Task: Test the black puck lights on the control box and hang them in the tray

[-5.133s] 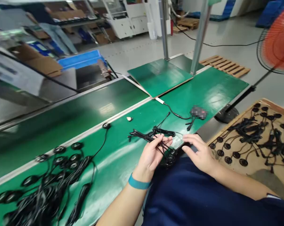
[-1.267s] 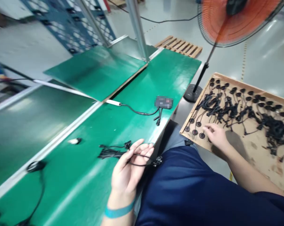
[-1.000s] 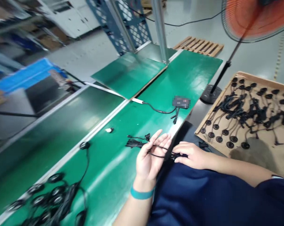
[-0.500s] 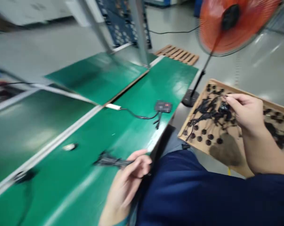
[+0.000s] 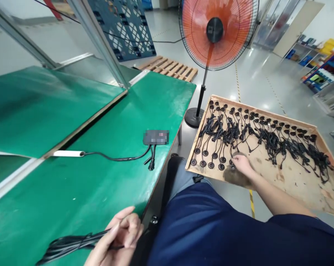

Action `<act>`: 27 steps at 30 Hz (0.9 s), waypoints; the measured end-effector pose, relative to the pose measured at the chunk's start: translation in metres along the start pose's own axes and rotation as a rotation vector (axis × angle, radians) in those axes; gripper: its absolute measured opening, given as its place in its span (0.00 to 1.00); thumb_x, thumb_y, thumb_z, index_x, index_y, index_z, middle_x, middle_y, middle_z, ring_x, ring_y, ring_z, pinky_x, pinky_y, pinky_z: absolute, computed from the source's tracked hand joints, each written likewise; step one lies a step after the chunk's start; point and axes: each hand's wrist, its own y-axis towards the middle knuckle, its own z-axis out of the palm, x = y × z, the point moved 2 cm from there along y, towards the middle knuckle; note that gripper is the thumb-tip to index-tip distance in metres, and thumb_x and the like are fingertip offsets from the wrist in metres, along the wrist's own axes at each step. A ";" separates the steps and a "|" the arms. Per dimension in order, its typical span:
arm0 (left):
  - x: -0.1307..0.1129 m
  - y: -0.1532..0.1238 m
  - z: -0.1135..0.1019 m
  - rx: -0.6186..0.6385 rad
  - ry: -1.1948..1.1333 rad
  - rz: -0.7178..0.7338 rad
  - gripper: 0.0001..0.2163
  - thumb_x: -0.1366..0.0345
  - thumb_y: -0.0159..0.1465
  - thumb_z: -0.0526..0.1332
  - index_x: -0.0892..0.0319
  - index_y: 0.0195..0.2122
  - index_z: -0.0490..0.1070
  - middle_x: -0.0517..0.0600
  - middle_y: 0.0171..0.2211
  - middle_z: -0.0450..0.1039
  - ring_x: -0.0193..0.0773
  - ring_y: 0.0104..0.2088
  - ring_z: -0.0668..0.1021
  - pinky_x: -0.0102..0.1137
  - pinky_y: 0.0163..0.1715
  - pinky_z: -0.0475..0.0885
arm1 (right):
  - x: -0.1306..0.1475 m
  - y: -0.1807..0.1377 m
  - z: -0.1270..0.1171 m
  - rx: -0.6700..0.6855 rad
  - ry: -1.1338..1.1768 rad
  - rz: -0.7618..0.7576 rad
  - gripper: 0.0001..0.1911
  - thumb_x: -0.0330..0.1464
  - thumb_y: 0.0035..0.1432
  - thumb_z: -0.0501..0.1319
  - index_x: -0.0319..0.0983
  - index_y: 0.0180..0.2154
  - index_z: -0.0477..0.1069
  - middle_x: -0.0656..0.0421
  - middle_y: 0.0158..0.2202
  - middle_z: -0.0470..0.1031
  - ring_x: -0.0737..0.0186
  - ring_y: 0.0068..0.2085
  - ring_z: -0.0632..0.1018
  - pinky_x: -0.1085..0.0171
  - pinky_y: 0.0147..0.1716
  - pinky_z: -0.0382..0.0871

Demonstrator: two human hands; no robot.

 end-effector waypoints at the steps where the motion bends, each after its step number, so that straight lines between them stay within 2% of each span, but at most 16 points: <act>1: 0.000 0.001 0.001 0.003 0.002 -0.004 0.19 0.59 0.49 0.75 0.57 0.41 0.77 0.45 0.28 0.66 0.31 0.26 0.64 0.29 0.27 0.71 | -0.005 -0.004 0.008 0.012 -0.026 0.001 0.07 0.33 0.54 0.61 0.37 0.27 0.76 0.59 0.22 0.74 0.62 0.27 0.73 0.65 0.33 0.65; 5: 0.001 -0.002 0.007 0.047 -0.011 0.005 0.18 0.58 0.50 0.75 0.57 0.40 0.77 0.45 0.26 0.66 0.31 0.26 0.64 0.28 0.26 0.69 | -0.011 -0.012 0.020 0.029 -0.109 -0.051 0.09 0.29 0.58 0.59 0.36 0.38 0.78 0.55 0.29 0.78 0.58 0.35 0.77 0.64 0.40 0.67; 10: 0.002 -0.002 0.004 0.119 -0.072 0.067 0.17 0.58 0.53 0.74 0.59 0.41 0.78 0.45 0.25 0.65 0.31 0.26 0.64 0.28 0.27 0.67 | -0.003 -0.018 0.011 -0.008 -0.181 -0.125 0.12 0.29 0.60 0.60 0.33 0.44 0.76 0.47 0.38 0.78 0.50 0.41 0.79 0.59 0.44 0.69; 12: 0.002 0.000 0.005 0.147 -0.117 0.096 0.16 0.58 0.55 0.73 0.59 0.41 0.78 0.46 0.26 0.66 0.31 0.26 0.65 0.29 0.27 0.66 | 0.014 -0.023 0.009 -0.062 -0.184 -0.184 0.12 0.31 0.61 0.60 0.33 0.45 0.76 0.45 0.42 0.78 0.48 0.44 0.79 0.57 0.46 0.70; 14: 0.001 0.002 0.011 0.201 -0.168 0.124 0.14 0.58 0.57 0.71 0.60 0.41 0.78 0.46 0.27 0.67 0.31 0.26 0.65 0.29 0.27 0.65 | 0.049 -0.038 0.012 -0.074 -0.095 -0.339 0.12 0.35 0.63 0.61 0.35 0.44 0.76 0.47 0.43 0.77 0.49 0.44 0.79 0.56 0.46 0.72; 16: 0.000 0.002 0.021 0.287 -0.214 0.146 0.13 0.59 0.59 0.70 0.61 0.41 0.78 0.46 0.26 0.67 0.30 0.25 0.65 0.29 0.27 0.64 | 0.100 -0.065 0.022 0.039 0.093 -0.586 0.13 0.40 0.66 0.61 0.37 0.43 0.76 0.51 0.40 0.78 0.53 0.39 0.79 0.57 0.43 0.74; 18: 0.000 -0.001 0.034 0.374 -0.263 0.155 0.12 0.60 0.59 0.70 0.62 0.40 0.78 0.46 0.25 0.67 0.30 0.24 0.65 0.29 0.27 0.63 | 0.159 -0.104 0.035 0.277 0.280 -0.845 0.15 0.42 0.68 0.61 0.39 0.48 0.76 0.52 0.42 0.78 0.58 0.35 0.78 0.59 0.38 0.76; 21: 0.002 -0.003 0.048 0.471 -0.346 0.173 0.11 0.60 0.61 0.68 0.62 0.41 0.77 0.47 0.24 0.68 0.32 0.24 0.68 0.29 0.28 0.63 | 0.232 -0.166 0.044 0.606 0.449 -1.204 0.14 0.39 0.68 0.62 0.42 0.52 0.75 0.52 0.47 0.79 0.58 0.40 0.79 0.59 0.42 0.78; 23: 0.003 -0.001 0.052 0.529 -0.379 0.189 0.13 0.59 0.61 0.68 0.62 0.42 0.76 0.48 0.25 0.71 0.33 0.25 0.71 0.30 0.29 0.64 | 0.258 -0.190 0.041 0.727 0.500 -1.347 0.09 0.36 0.70 0.60 0.42 0.48 0.77 0.53 0.43 0.80 0.57 0.43 0.79 0.58 0.46 0.77; 24: 0.004 0.002 0.051 0.548 -0.384 0.200 0.14 0.58 0.61 0.68 0.62 0.42 0.76 0.49 0.27 0.73 0.34 0.26 0.73 0.30 0.30 0.65 | 0.263 -0.194 0.038 0.758 0.501 -1.371 0.09 0.35 0.71 0.58 0.43 0.45 0.77 0.55 0.41 0.80 0.57 0.42 0.79 0.59 0.45 0.78; 27: 0.006 0.012 0.045 0.600 -0.286 0.245 0.21 0.50 0.63 0.67 0.63 0.46 0.77 0.57 0.35 0.79 0.41 0.35 0.79 0.33 0.38 0.70 | 0.255 -0.174 0.021 0.815 0.407 -1.295 0.10 0.37 0.70 0.58 0.45 0.39 0.78 0.56 0.36 0.79 0.57 0.36 0.80 0.63 0.36 0.78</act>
